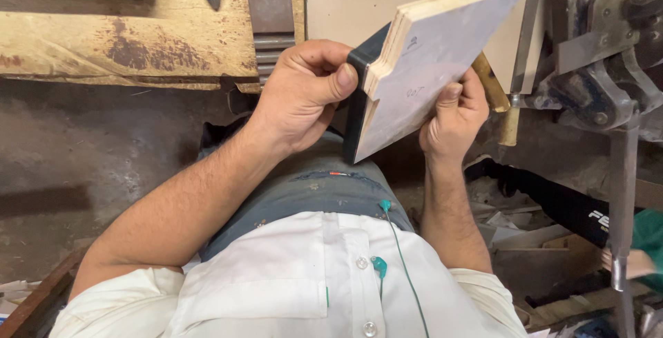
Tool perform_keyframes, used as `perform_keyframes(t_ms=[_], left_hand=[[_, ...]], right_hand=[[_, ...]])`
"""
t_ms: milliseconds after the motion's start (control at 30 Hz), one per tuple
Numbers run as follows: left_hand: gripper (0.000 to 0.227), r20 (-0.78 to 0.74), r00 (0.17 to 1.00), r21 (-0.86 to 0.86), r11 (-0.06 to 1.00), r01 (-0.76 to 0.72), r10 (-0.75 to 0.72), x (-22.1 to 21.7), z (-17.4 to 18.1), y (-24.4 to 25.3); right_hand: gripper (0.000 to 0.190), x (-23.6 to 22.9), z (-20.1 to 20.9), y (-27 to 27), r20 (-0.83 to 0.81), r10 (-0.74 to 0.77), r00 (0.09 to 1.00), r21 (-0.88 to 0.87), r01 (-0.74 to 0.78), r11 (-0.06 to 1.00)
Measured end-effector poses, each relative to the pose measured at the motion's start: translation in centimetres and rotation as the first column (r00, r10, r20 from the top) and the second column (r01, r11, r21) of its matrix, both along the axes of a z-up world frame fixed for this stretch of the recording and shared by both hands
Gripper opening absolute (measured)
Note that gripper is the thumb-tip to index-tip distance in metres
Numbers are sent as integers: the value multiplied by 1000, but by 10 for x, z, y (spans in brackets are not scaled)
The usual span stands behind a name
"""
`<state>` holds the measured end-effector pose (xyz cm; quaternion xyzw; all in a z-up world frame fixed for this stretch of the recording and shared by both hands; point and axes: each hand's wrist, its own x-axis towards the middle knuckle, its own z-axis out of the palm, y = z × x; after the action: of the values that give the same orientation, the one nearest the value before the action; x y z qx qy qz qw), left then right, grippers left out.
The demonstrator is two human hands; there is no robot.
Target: The person attaches a metal strip to the edge of a wooden frame using a hammer and nails. They repeatedly position the strip, hammer the nails, and check the alignment on the workbench.
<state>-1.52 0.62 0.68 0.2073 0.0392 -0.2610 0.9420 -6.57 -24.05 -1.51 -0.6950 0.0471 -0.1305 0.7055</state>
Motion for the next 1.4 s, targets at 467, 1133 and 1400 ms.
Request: perform_keyframes(t_ms=[467, 1133, 1400], left_hand=[[17, 149, 988, -32, 999, -31, 35, -9, 4, 9], [14, 312, 906, 542, 730, -417, 285, -45, -18, 78], [11, 494, 867, 824, 284, -490, 65, -67, -23, 75]], right_hand=[[65, 1, 1, 7, 110, -31, 993, -194, 52, 980], [30, 36, -25, -1, -323, 16, 946, 9, -14, 1000], [47, 40, 14, 41, 32, 112, 993, -945, -6, 327]])
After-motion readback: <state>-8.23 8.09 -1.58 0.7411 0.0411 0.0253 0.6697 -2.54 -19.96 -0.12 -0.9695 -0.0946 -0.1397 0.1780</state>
